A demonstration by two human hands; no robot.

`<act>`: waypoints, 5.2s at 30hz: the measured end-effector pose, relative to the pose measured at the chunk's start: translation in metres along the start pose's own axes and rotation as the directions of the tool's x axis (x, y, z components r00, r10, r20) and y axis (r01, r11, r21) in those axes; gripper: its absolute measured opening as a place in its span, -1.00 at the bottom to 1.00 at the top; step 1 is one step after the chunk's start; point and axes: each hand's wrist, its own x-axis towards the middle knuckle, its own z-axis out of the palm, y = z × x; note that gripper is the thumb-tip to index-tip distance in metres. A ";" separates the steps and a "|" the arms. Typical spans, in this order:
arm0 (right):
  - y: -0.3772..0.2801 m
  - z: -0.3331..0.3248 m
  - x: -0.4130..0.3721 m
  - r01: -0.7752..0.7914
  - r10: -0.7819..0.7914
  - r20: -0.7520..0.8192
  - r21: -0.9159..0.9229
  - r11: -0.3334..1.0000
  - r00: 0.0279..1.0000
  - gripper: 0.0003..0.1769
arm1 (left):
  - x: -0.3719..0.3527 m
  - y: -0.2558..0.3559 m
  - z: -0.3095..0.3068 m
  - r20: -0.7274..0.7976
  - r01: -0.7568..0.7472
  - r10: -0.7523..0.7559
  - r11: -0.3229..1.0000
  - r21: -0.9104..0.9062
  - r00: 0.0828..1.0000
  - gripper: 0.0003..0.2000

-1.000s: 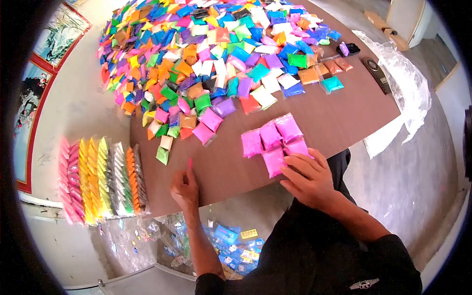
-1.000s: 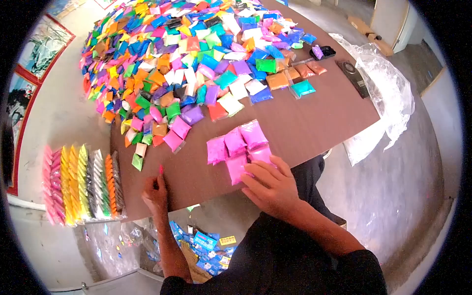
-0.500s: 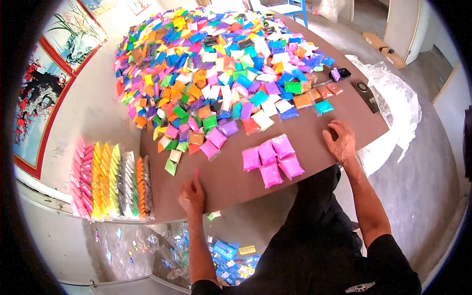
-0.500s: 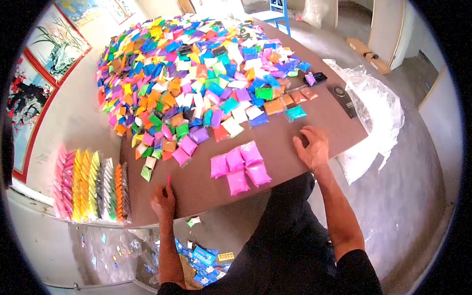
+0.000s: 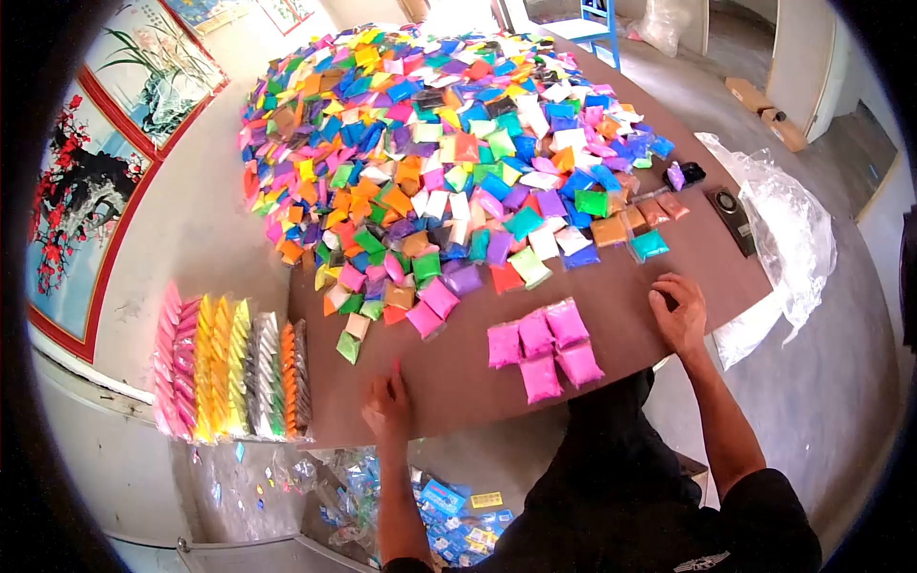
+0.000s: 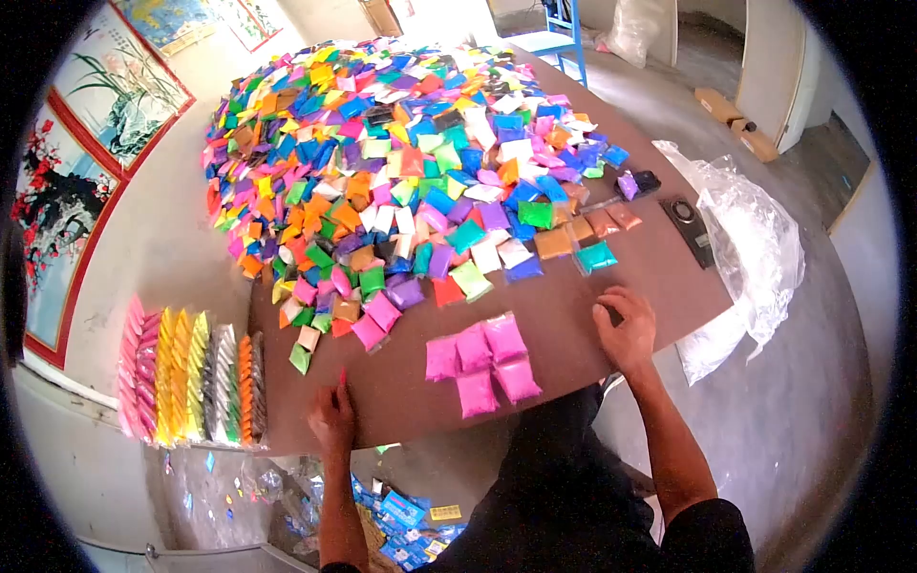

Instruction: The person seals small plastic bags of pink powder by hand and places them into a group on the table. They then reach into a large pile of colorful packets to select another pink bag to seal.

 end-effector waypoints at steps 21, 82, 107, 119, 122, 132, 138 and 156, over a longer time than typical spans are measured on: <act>-0.138 0.137 0.109 -0.626 -0.279 0.761 0.643 0.442 0.585 -0.78 | 0.140 0.175 0.024 0.347 0.213 0.038 0.724 -0.656 0.937 -0.91; -0.096 0.185 0.100 0.112 -0.333 0.221 0.658 0.745 0.917 -0.91 | 0.312 0.130 0.125 0.071 -0.465 0.468 0.884 -0.053 0.881 -0.54; -0.095 0.184 0.101 0.114 -0.340 0.252 0.627 0.770 0.906 -0.91 | 0.323 0.087 0.157 0.265 -0.166 0.261 0.928 -0.334 0.928 -0.77; -0.094 0.187 0.099 0.126 -0.336 0.232 0.623 0.772 0.913 -0.92 | 0.322 0.081 0.135 0.389 0.097 0.075 0.910 -0.403 0.918 -0.83; -0.094 0.186 0.100 0.112 -0.325 0.223 0.642 0.758 0.919 -0.92 | 0.319 0.091 0.131 0.355 -0.026 0.104 0.976 -0.217 0.929 -0.84; -0.094 0.188 0.099 0.129 -0.321 0.198 0.634 0.763 0.926 -0.93 | 0.350 0.183 0.164 0.146 -0.466 0.493 0.865 -0.185 0.857 -0.53; -0.095 0.187 0.099 0.122 -0.328 0.216 0.638 0.761 0.920 -0.94 | 0.372 0.208 0.219 0.125 -0.444 0.486 0.857 -0.263 0.865 -0.50; -0.096 0.186 0.101 0.131 -0.345 0.225 0.636 0.761 0.911 -0.95 | 0.378 0.116 0.164 0.115 -0.382 0.366 0.903 0.197 0.924 -0.68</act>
